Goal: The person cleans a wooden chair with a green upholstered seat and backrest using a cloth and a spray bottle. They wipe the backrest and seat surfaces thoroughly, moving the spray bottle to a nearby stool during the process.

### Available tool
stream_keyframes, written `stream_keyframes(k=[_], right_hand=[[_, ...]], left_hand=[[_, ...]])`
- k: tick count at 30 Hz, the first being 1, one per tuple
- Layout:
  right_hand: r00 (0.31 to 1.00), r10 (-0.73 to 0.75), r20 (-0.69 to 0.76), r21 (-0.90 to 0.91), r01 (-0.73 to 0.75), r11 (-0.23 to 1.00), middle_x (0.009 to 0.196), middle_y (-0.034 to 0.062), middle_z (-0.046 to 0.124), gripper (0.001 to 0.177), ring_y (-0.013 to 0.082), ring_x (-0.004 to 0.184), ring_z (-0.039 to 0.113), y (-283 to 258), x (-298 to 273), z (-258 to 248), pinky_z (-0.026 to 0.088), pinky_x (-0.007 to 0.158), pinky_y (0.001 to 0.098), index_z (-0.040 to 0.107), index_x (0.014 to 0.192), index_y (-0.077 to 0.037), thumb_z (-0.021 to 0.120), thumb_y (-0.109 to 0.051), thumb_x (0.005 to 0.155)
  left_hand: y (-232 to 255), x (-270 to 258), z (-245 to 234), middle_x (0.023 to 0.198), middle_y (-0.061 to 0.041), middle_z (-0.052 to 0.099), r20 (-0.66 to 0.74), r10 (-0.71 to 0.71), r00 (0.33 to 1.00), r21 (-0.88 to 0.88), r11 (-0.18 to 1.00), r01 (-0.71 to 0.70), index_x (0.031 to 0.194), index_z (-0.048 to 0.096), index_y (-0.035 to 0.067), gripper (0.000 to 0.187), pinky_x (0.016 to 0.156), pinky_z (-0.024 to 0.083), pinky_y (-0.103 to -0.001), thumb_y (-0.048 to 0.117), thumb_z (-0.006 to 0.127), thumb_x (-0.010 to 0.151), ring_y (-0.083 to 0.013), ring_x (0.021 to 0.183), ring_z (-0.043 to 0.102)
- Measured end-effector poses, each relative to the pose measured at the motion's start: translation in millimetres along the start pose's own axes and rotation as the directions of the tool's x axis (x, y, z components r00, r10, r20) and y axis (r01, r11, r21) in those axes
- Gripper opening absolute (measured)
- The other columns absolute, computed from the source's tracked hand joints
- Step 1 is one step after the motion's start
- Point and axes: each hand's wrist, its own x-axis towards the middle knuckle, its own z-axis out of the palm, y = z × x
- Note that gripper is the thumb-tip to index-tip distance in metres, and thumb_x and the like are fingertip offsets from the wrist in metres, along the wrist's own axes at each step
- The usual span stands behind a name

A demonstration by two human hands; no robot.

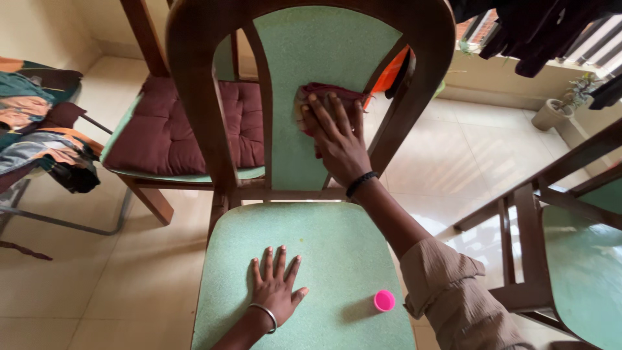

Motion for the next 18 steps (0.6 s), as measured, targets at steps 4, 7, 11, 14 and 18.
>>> stream_keyframes(k=[4, 7, 11, 14, 18], right_hand=[[0.988, -0.011, -0.151, -0.148, -0.012, 0.989, 0.174, -0.0033, 0.022, 0.085, 0.027, 0.16, 0.019, 4.6, -1.6, 7.1, 0.009, 0.13, 0.0631, 0.033, 0.165, -0.027, 0.077, -0.019, 0.093], [0.994, -0.022, -0.108, -0.132, 0.008, 0.991, 0.172, -0.0022, 0.022, 0.088, 0.0278, 0.158, 0.019, 4.3, -2.2, 12.6, 0.009, 0.127, 0.0649, 0.034, 0.163, -0.027, 0.079, -0.021, 0.088], [0.994, -0.103, 0.021, -0.069, 0.105, 0.992, 0.17, -0.0019, 0.023, 0.093, 0.0284, 0.157, 0.02, 4.4, -12.2, 17.2, 0.008, 0.126, 0.0669, 0.034, 0.161, -0.027, 0.081, -0.025, 0.081], [0.995, -0.097, -0.033, -0.146, 0.091, 0.985, 0.172, -0.0017, 0.023, 0.091, 0.0262, 0.158, 0.02, 15.3, -15.8, 16.2, 0.008, 0.129, 0.0641, 0.034, 0.164, -0.028, 0.081, -0.024, 0.086], [0.983, -0.039, -0.178, -0.121, 0.017, 0.993, 0.174, 0.0009, 0.023, 0.086, 0.0286, 0.161, 0.019, 17.0, -2.8, 11.4, 0.009, 0.13, 0.0639, 0.032, 0.167, -0.025, 0.079, -0.023, 0.095]], left_hand=[[-0.6, -1.9, 0.1, 0.171, -0.019, -0.012, -0.008, -0.001, 1.0, -0.01, 1.0, 0.001, 0.166, 0.0, 0.023, 0.077, 0.118, -0.005, -0.071, 0.062, 0.023, 0.104, -0.0467, 0.155, -0.014], [-0.4, -1.7, -0.9, 0.171, -0.019, -0.012, -0.003, -0.009, 1.0, 0.002, 1.0, 0.009, 0.166, 0.001, 0.023, 0.077, 0.118, -0.005, -0.07, 0.062, 0.024, 0.103, -0.0459, 0.156, -0.013], [-0.1, -2.2, 0.9, 0.171, -0.019, -0.011, -0.025, -0.005, 1.0, 0.0, 1.0, 0.005, 0.166, 0.001, 0.023, 0.076, 0.118, -0.005, -0.07, 0.062, 0.024, 0.103, -0.0463, 0.155, -0.013], [-0.5, -1.9, 0.6, 0.171, -0.019, -0.011, -0.017, -0.009, 1.0, 0.003, 1.0, 0.009, 0.166, 0.002, 0.023, 0.076, 0.118, -0.005, -0.07, 0.062, 0.024, 0.103, -0.0461, 0.155, -0.013], [-0.9, -0.8, 1.3, 0.171, -0.02, -0.012, -0.017, -0.004, 1.0, -0.005, 1.0, 0.004, 0.166, 0.001, 0.023, 0.077, 0.118, -0.005, -0.07, 0.062, 0.024, 0.103, -0.0468, 0.155, -0.014]])
